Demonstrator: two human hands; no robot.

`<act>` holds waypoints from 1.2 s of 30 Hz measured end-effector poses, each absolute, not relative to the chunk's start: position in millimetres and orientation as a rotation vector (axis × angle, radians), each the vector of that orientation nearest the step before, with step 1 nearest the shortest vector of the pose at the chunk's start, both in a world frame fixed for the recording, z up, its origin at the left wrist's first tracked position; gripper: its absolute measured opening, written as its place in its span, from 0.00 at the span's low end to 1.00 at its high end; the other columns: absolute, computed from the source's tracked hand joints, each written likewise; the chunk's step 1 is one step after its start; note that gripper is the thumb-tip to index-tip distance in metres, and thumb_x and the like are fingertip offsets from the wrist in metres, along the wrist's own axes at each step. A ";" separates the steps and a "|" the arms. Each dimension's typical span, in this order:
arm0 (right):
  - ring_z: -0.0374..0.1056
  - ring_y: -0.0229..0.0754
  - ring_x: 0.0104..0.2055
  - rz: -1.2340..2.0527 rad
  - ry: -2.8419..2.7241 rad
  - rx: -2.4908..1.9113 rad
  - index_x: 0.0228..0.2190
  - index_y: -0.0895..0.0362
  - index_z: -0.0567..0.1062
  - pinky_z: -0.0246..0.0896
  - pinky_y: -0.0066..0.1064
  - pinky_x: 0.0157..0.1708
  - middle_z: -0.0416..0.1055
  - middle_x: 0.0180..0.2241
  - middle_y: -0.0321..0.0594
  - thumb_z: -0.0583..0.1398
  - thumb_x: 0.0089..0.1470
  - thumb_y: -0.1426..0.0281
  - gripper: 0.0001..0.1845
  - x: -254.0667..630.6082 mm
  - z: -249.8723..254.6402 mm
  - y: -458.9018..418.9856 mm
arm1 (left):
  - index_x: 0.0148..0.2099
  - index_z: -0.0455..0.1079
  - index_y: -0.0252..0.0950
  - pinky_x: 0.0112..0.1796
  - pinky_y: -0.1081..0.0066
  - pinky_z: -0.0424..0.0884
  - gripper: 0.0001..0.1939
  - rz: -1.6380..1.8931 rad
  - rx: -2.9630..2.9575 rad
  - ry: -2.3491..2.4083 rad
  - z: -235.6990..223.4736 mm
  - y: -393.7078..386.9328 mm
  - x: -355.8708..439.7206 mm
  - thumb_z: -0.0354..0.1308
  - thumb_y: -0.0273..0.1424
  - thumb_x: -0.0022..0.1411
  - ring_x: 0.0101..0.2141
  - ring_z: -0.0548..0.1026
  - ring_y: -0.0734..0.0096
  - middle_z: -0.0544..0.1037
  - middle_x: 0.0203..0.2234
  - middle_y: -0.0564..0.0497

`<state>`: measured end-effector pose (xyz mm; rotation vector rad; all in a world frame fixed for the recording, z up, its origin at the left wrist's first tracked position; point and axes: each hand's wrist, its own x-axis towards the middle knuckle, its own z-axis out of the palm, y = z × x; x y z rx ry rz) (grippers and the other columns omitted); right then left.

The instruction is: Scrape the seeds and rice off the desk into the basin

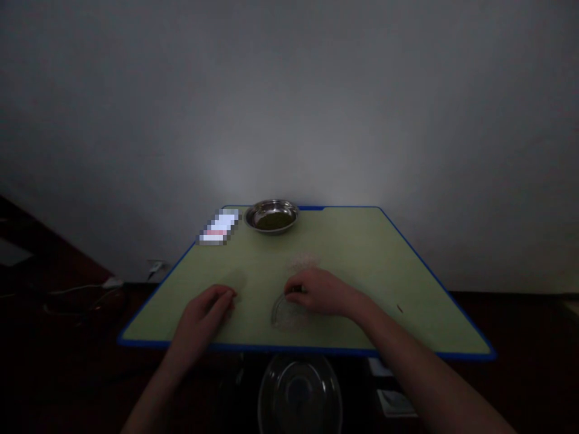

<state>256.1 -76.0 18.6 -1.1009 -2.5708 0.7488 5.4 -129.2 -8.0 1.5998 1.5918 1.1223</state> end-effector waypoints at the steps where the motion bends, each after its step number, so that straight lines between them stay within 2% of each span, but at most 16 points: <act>1: 0.69 0.39 0.32 0.763 -2.565 -1.103 0.36 0.57 0.79 0.58 0.28 0.33 0.77 0.33 0.40 0.58 0.54 0.73 0.10 257.1 18.9 -77.1 | 0.30 0.70 0.36 0.25 0.73 0.63 0.15 1.120 1.600 1.592 -8.7 -129.2 5.3 0.53 0.42 0.59 0.23 0.67 0.71 0.70 0.20 0.54; 12: 0.67 0.37 0.29 0.752 -2.447 -1.288 0.34 0.58 0.79 0.57 0.28 0.30 0.77 0.30 0.39 0.58 0.55 0.71 0.09 273.5 17.5 -86.8 | 0.30 0.70 0.36 0.24 0.73 0.62 0.15 1.114 1.600 1.608 -8.2 -128.0 7.0 0.53 0.42 0.58 0.22 0.67 0.72 0.71 0.20 0.54; 36: 0.67 0.36 0.28 0.901 -2.414 -1.265 0.31 0.57 0.78 0.57 0.27 0.29 0.76 0.29 0.37 0.58 0.55 0.72 0.08 269.9 15.2 -110.4 | 0.31 0.70 0.36 0.24 0.74 0.62 0.13 1.131 1.591 1.595 -6.6 -128.9 10.0 0.53 0.40 0.58 0.22 0.66 0.74 0.71 0.20 0.55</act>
